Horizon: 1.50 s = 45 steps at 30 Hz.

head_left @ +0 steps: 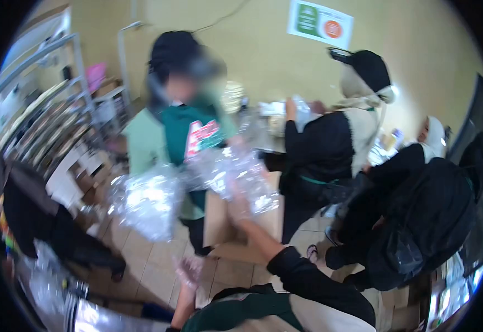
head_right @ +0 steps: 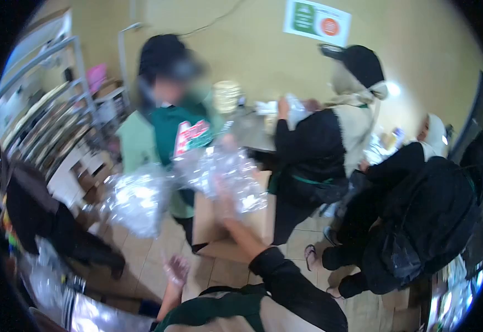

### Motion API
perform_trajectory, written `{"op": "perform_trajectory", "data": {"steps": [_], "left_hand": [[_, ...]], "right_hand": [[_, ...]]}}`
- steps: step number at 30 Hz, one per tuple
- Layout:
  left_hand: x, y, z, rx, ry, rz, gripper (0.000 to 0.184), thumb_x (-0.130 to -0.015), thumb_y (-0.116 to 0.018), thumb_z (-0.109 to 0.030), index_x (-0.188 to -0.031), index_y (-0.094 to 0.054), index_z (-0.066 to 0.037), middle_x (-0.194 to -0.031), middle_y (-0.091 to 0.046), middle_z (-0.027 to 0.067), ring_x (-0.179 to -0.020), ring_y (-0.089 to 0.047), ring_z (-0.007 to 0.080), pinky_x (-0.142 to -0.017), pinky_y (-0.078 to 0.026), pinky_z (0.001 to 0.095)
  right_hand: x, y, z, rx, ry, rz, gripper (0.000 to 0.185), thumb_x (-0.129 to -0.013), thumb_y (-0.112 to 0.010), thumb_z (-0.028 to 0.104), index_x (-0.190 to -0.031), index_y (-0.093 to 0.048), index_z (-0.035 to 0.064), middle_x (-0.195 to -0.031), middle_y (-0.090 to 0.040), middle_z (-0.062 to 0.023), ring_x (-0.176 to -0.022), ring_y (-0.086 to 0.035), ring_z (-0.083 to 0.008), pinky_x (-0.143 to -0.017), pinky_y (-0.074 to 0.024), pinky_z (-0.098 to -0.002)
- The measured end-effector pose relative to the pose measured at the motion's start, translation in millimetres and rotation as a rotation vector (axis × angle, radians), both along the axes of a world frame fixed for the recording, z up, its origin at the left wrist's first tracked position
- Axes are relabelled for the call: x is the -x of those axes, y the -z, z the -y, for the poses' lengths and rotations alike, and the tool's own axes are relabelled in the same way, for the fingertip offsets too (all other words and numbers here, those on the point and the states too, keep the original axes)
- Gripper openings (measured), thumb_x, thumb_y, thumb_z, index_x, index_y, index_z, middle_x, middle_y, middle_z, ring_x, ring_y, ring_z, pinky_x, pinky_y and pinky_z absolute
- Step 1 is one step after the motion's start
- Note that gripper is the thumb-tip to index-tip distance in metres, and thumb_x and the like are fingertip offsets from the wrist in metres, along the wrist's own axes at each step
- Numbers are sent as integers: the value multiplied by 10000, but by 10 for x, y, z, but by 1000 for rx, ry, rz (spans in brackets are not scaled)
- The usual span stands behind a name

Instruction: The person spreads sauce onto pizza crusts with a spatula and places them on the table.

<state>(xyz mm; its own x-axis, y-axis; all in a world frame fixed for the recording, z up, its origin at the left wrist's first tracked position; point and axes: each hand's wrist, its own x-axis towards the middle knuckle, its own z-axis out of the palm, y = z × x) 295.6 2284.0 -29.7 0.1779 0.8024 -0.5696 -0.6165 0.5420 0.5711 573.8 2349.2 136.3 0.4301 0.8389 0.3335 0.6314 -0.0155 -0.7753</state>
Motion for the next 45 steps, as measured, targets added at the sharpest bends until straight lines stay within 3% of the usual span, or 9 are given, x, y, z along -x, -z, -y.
{"op": "perform_trajectory", "data": {"steps": [8,14,17,25,31,32,34,39,45], "left_hand": [[97,664,75,41,-295,-44,1067,-840,-466,-773,-1581,-94,-102,-1634,-132,148,-1507,-119,355,-1210,-96,486],[-135,790,373,224,-441,12,789,-986,-191,-670,-1559,-244,-131,-1629,-189,108,-1484,-204,366,-1192,-224,527],[-329,840,388,115,-456,-56,809,-921,-529,-610,-1495,-328,-76,-1521,-346,160,-1373,-365,402,-1108,-323,556],[-478,991,1048,91,-370,-84,850,-950,-376,-681,-1522,-288,-58,-1557,-324,168,-1408,-336,367,-1174,-234,497],[-394,915,1904,168,-734,-158,818,-964,-406,-649,-1516,-295,-55,-1547,-347,145,-1370,-408,307,-1160,-282,460],[-343,912,2026,151,-792,-182,807,-964,-408,-647,-1510,-314,-60,-1535,-366,137,-1358,-420,299,-1149,-298,454],[-315,964,2264,175,-856,-186,798,-968,-389,-655,-1509,-331,-72,-1524,-390,112,-1347,-432,268,-1133,-320,430],[-134,757,3313,198,-1013,-164,714,-988,-404,-611,-1491,-382,-104,-1481,-447,69,-1270,-485,217,-1088,-363,380],[-102,1094,5497,306,-1396,-151,623,-943,-542,-580,-1351,-540,-109,-1306,-590,64,-1159,-554,186,-975,-442,336]], "right_hand": [[286,761,-807,-291,-237,-759,586,-987,-550,148,-1499,-313,-9,-1470,-438,-176,-1353,-428,-298,-1145,-323,-380],[-21,951,-860,-510,202,-768,570,-993,-537,151,-1493,-318,-13,-1466,-438,-178,-1337,-441,-281,-1123,-346,-374],[49,1113,-921,-585,278,-787,562,-996,-530,153,-1490,-320,-15,-1464,-438,-179,-1329,-448,-273,-1112,-357,-370],[-362,1793,-496,-563,298,-885,542,-1004,-513,157,-1481,-327,-21,-1458,-439,-182,-1309,-466,-250,-1083,-388,-362],[-286,1929,-403,-131,-359,-1115,528,-1010,-500,160,-1474,-331,-25,-1453,-439,-184,-1294,-479,-233,-1061,-410,-355],[-239,2106,-361,-180,-869,-894,467,-1036,-451,192,-1431,-373,-45,-1400,-489,-182,-1206,-534,-233,-1008,-446,-350],[434,1520,414,-134,-722,-397,483,-992,-519,183,-1405,-415,-45,-1257,-576,-211,-1073,-581,-256,-922,-482,-329],[1753,1693,1422,429,-1500,-637,449,-929,-571,32,-1367,-477,35,-1249,-566,-163,-962,-594,-191,-873,-504,-299],[3232,1876,3138,481,-2227,194,353,-912,-615,76,-1264,-583,69,-1139,-654,-112,-959,-630,-211,-855,-516,-332]]}}
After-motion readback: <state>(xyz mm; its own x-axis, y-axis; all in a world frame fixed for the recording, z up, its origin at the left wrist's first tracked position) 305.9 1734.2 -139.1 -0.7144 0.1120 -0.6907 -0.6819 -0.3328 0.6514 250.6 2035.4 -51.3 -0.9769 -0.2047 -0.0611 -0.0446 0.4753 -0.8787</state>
